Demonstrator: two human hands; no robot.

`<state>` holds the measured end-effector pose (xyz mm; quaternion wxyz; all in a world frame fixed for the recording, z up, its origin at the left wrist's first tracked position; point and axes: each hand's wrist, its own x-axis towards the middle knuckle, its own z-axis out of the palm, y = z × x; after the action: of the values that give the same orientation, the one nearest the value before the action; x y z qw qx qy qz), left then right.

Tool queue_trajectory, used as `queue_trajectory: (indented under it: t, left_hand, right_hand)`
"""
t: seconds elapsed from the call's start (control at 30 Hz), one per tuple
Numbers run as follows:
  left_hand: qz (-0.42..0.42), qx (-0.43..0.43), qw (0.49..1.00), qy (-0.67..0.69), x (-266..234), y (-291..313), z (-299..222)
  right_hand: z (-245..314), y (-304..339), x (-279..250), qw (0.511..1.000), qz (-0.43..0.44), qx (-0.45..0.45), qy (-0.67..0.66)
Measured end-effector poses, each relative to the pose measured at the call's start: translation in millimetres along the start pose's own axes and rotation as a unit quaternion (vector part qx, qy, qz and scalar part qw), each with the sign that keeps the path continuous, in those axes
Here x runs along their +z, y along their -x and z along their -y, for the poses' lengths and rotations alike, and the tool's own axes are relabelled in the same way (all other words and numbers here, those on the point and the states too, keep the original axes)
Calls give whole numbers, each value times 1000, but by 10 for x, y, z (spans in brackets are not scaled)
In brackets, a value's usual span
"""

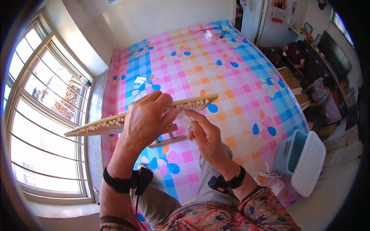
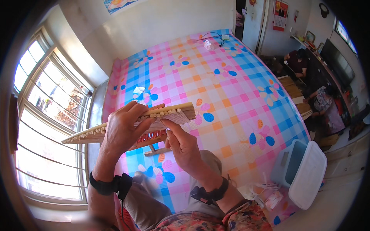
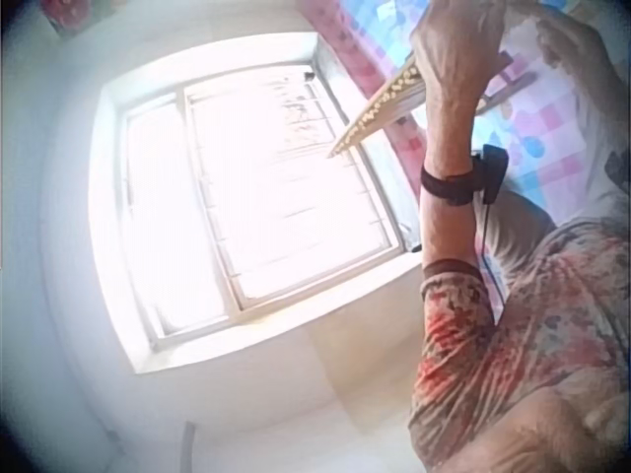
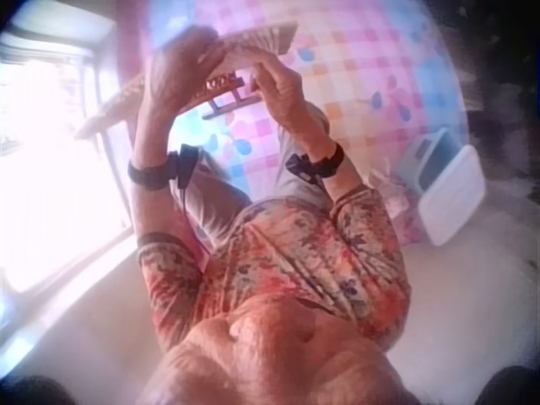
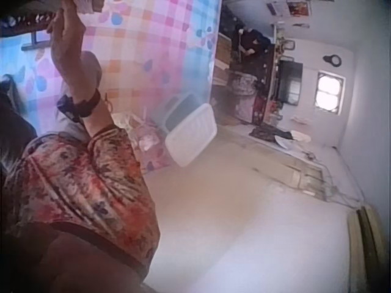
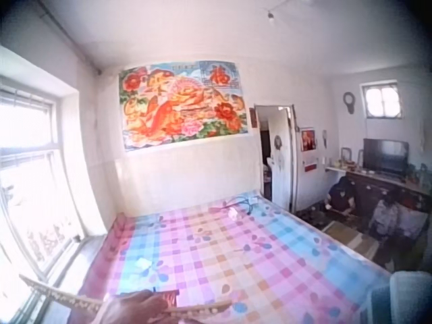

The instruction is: The person sits on a bed and weaves a bamboo mat by hand, threading white string through the slats and tightening the weave. The person repeatedly adjusts the mat's position and continues the weaving process.

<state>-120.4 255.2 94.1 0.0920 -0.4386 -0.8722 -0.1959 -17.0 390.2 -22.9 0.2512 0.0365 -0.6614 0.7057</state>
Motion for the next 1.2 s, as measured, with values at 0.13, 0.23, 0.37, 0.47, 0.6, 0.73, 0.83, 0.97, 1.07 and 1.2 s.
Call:
queue_trajectory:
  t: [0.13, 0.23, 0.37, 0.47, 0.6, 0.73, 0.83, 0.97, 1.07, 1.2]
  left_hand:
    - [-5, 2, 1000, 0, -2, -7, 4]
    - [-9, 3, 1000, -2, 6, -7, 13]
    - [-9, 5, 1000, -19, 8, 11, -19]
    - [-21, 28, 999, -20, 61, 37, -47]
    - [-57, 69, 995, -39, 142, 147, -92]
    - [-41, 75, 994, -64, 192, 314, -195]
    - [-42, 86, 993, -67, 308, 547, -288]
    - [-40, 105, 989, -94, 422, 860, -471]
    - [-44, 111, 989, -89, 498, 1013, -551]
    - [-54, 111, 989, -82, 564, 1187, -583]
  right_hand:
    - [15, -23, 20, 1000, -6, -12, 11]
    - [78, -26, 55, 1000, -16, -4, 23]
    - [161, -14, 68, 998, -23, 11, 49]
    - [199, 22, 64, 997, -38, 35, 60]
    - [243, 95, 55, 997, -29, 63, 38]
    - [266, 251, 12, 991, -13, 133, 12]
    - [267, 485, -100, 984, 16, 178, 5]
    - [307, 842, -261, 973, 66, 221, -1]
    - [323, 1087, -357, 971, 48, 232, 34]
    - [241, 1327, -453, 967, 80, 239, 44]
